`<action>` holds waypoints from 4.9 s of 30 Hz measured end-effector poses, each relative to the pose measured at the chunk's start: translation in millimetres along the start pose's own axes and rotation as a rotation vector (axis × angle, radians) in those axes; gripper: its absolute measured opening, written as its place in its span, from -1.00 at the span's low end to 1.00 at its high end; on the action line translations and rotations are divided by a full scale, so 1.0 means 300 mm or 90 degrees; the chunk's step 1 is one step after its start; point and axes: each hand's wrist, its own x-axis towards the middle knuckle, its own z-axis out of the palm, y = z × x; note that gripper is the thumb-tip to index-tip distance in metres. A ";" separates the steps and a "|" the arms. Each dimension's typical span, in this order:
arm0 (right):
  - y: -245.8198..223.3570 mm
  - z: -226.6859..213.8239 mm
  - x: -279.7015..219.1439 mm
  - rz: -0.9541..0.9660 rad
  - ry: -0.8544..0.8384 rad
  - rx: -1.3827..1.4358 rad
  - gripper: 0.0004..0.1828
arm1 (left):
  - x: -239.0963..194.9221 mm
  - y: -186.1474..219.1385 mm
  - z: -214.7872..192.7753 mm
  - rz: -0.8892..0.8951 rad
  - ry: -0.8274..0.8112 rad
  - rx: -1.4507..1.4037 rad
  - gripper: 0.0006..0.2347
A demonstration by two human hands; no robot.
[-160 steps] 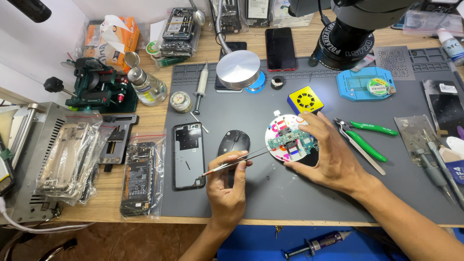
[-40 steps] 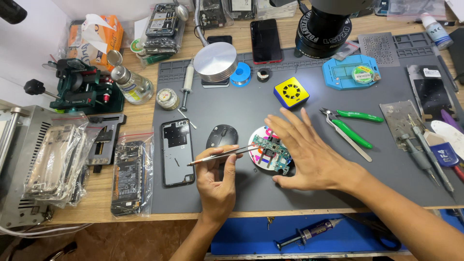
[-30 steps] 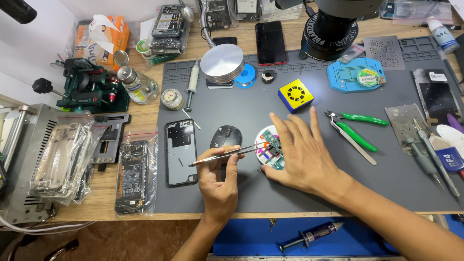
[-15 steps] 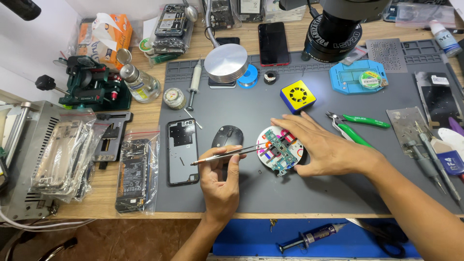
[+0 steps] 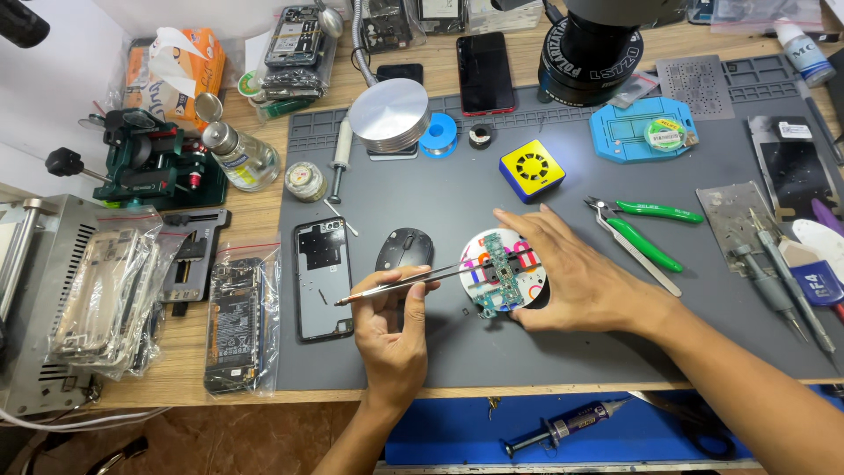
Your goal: The person uses a hot air gun to heat a small circuit board held by tweezers, then sets the tool down. They continue to manipulate the board with tweezers and a small metal tool, adjusting components on the board's surface.
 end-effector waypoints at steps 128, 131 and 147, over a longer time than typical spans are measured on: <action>0.072 -0.015 -0.139 0.055 0.210 -0.060 -0.73 | -0.013 -0.012 -0.002 0.013 0.038 -0.002 -0.83; 0.081 -0.007 -0.136 0.022 0.223 -0.075 -0.84 | -0.015 -0.019 -0.001 0.025 0.047 -0.002 -0.82; 0.046 -0.003 -0.122 0.023 0.266 -0.060 -0.91 | -0.005 -0.009 0.005 0.002 0.057 0.013 -0.83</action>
